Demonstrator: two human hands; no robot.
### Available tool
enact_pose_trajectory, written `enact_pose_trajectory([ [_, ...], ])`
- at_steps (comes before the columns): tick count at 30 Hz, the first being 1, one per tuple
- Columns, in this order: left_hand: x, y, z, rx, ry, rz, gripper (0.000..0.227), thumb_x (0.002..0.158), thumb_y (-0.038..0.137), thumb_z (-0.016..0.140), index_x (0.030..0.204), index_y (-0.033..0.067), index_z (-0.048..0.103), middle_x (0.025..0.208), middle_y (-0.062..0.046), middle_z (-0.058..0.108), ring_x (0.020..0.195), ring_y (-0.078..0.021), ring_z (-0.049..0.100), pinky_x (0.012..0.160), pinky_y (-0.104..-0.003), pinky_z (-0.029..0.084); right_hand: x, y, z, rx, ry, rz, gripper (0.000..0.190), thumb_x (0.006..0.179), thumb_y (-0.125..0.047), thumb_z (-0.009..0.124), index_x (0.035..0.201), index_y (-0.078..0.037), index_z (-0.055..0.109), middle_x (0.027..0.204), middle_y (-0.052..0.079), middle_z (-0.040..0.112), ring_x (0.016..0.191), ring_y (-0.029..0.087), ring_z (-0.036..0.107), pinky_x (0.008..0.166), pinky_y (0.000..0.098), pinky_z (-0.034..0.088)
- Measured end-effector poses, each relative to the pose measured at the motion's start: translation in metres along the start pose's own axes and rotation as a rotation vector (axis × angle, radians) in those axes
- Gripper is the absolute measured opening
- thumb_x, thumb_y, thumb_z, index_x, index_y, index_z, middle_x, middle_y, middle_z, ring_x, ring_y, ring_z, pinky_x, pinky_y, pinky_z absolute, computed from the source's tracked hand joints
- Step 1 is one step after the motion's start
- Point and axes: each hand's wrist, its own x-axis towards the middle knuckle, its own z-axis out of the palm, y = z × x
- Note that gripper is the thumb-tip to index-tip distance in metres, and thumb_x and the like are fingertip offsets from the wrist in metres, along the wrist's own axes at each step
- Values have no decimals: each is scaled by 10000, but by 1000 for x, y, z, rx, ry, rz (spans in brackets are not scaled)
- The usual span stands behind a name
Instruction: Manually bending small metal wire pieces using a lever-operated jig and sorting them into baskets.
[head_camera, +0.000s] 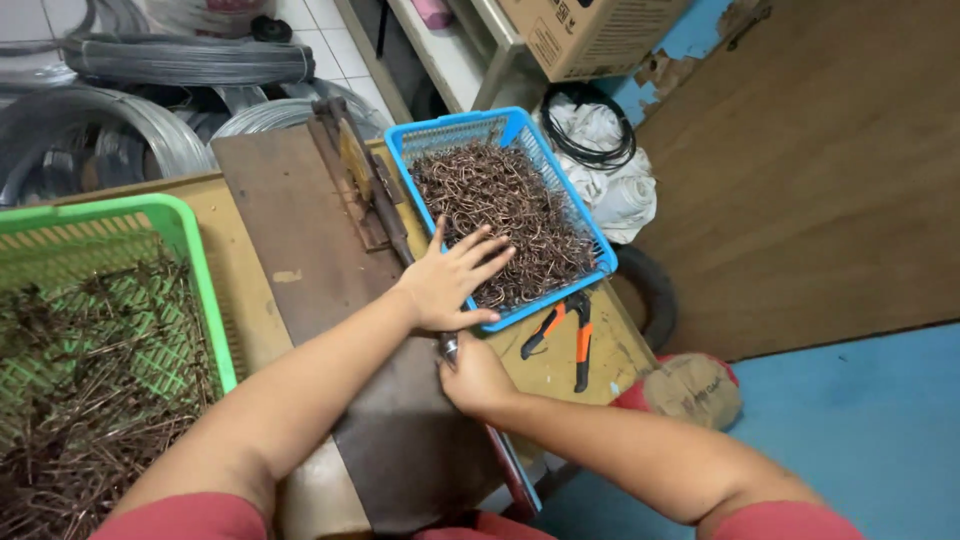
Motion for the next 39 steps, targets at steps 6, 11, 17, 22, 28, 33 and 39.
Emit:
enact_pose_trajectory([
  [6,-37,-57,26,-125,793,-605,391,979,425,659,1301,203,656,1192,-27,638,1158,-276,615,1087,-518,388,-9,7,-3,83,-67,60,258,914,-252,721,1038,-31,668,902,222,789,997,418,795,815,517,627],
  [11,-76,-159,21,-447,386,-1213,528,1080,436,687,1507,262,429,1501,-161,422,1437,-469,423,1102,-809,340,-32,-29,-35,167,-105,77,567,962,-273,749,1427,-113,466,1193,321,739,1206,504,701,973,591,579],
  [17,-86,-167,22,-425,254,-1107,243,1087,526,682,1281,395,749,1237,33,694,1212,-259,700,991,-634,505,-57,-60,-62,215,-111,22,795,1008,-230,678,1700,-317,297,1302,367,704,1265,550,656,1036,605,561],
  [22,-85,-174,31,-294,267,-1085,156,1067,463,733,1185,384,799,1240,-32,689,1195,-326,707,956,-641,525,-54,-51,-53,220,-82,-18,704,1006,-213,659,1665,-313,433,1445,315,658,1320,527,626,1079,603,557],
  [28,-82,-160,7,-402,280,-1065,179,1100,368,711,1243,303,797,1321,-156,666,1326,-410,637,1048,-664,477,-57,-55,-63,223,-111,7,748,1001,-227,672,1685,-354,399,1546,266,597,1393,511,573,1147,587,512],
  [33,-81,-157,2,-391,294,-1055,158,1085,329,735,1220,284,805,1247,-125,703,1252,-389,679,1034,-641,490,-63,-79,-99,273,-132,22,854,977,-195,688,1728,-327,302,1664,254,471,1473,506,499,1181,582,487],
  [39,-81,-159,-2,-387,110,-1028,223,1074,367,720,1281,324,790,1464,-149,692,1443,-376,583,1114,-702,350,-69,-114,-148,198,-141,39,873,978,-191,739,1721,-383,325,1326,241,723,1093,412,765,900,461,647],
])
